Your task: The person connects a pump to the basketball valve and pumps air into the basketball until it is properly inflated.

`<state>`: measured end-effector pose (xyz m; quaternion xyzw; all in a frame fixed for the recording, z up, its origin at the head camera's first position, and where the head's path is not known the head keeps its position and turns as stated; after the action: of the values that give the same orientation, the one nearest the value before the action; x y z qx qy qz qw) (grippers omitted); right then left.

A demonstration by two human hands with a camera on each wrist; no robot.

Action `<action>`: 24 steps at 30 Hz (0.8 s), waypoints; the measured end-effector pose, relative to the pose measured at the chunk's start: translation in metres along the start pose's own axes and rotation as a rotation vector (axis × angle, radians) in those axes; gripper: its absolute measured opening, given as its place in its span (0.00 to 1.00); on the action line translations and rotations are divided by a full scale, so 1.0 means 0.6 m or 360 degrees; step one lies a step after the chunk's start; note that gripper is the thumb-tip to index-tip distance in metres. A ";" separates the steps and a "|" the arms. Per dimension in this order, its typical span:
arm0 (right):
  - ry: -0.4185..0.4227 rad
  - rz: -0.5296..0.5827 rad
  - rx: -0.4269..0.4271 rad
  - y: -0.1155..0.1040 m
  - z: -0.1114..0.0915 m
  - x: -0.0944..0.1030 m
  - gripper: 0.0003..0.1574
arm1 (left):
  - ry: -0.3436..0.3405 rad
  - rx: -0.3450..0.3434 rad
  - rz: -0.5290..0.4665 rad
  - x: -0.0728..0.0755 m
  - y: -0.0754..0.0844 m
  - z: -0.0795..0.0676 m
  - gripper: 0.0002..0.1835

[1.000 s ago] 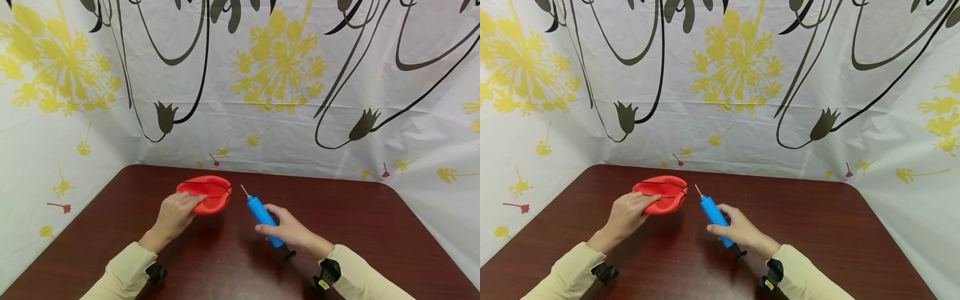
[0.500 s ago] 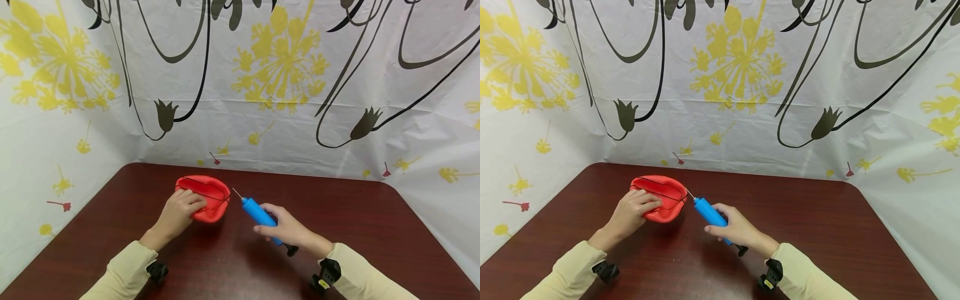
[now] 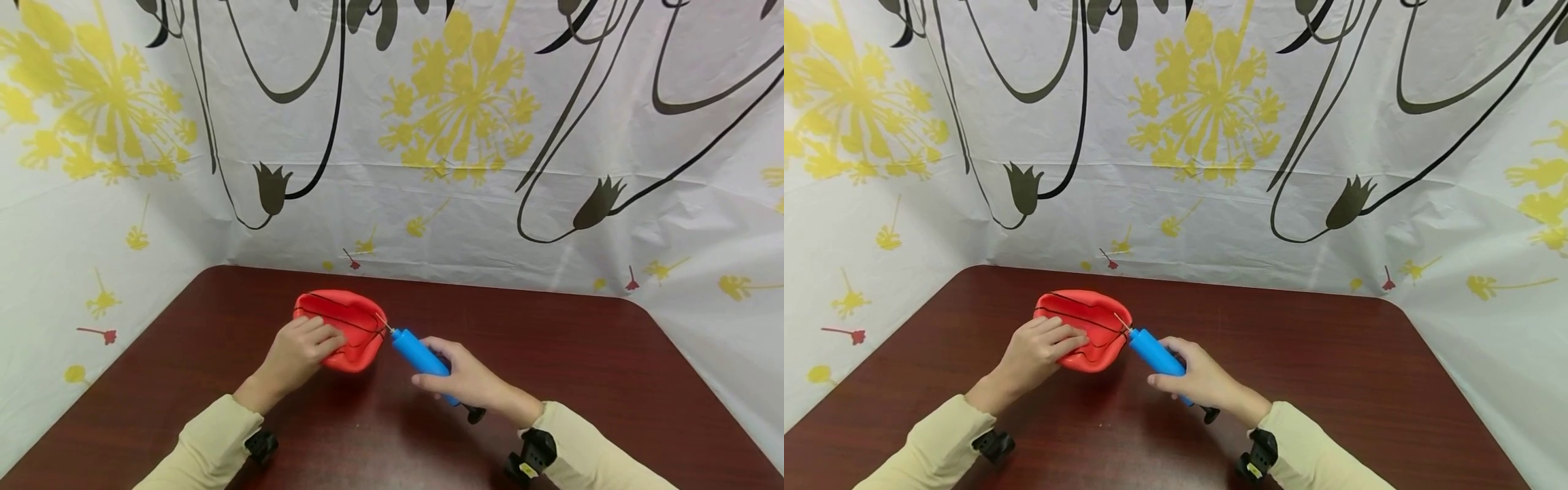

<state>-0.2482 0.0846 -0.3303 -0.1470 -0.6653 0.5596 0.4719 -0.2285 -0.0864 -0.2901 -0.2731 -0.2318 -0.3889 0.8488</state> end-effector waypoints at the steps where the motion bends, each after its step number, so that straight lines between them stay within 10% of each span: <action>1: -0.0005 0.0005 0.0001 -0.001 0.000 -0.001 0.27 | 0.0020 -0.0010 0.0012 0.002 0.002 0.001 0.12; 24: -0.0201 -0.0092 -0.0054 0.012 -0.006 -0.034 0.22 | -0.0070 -0.0036 0.0174 -0.005 0.014 0.025 0.09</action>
<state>-0.2373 0.0743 -0.3462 -0.1000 -0.7071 0.5425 0.4425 -0.2262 -0.0706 -0.2834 -0.3033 -0.2306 -0.3385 0.8604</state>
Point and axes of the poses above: each hand's wrist, its own z-axis towards the middle knuckle, its own x-axis out of the back of the hand, y = z × x, the point moved 9 cm from there along z, towards the middle knuckle, and after that the axes turned 2 degrees about -z, right-handed, at the moved point
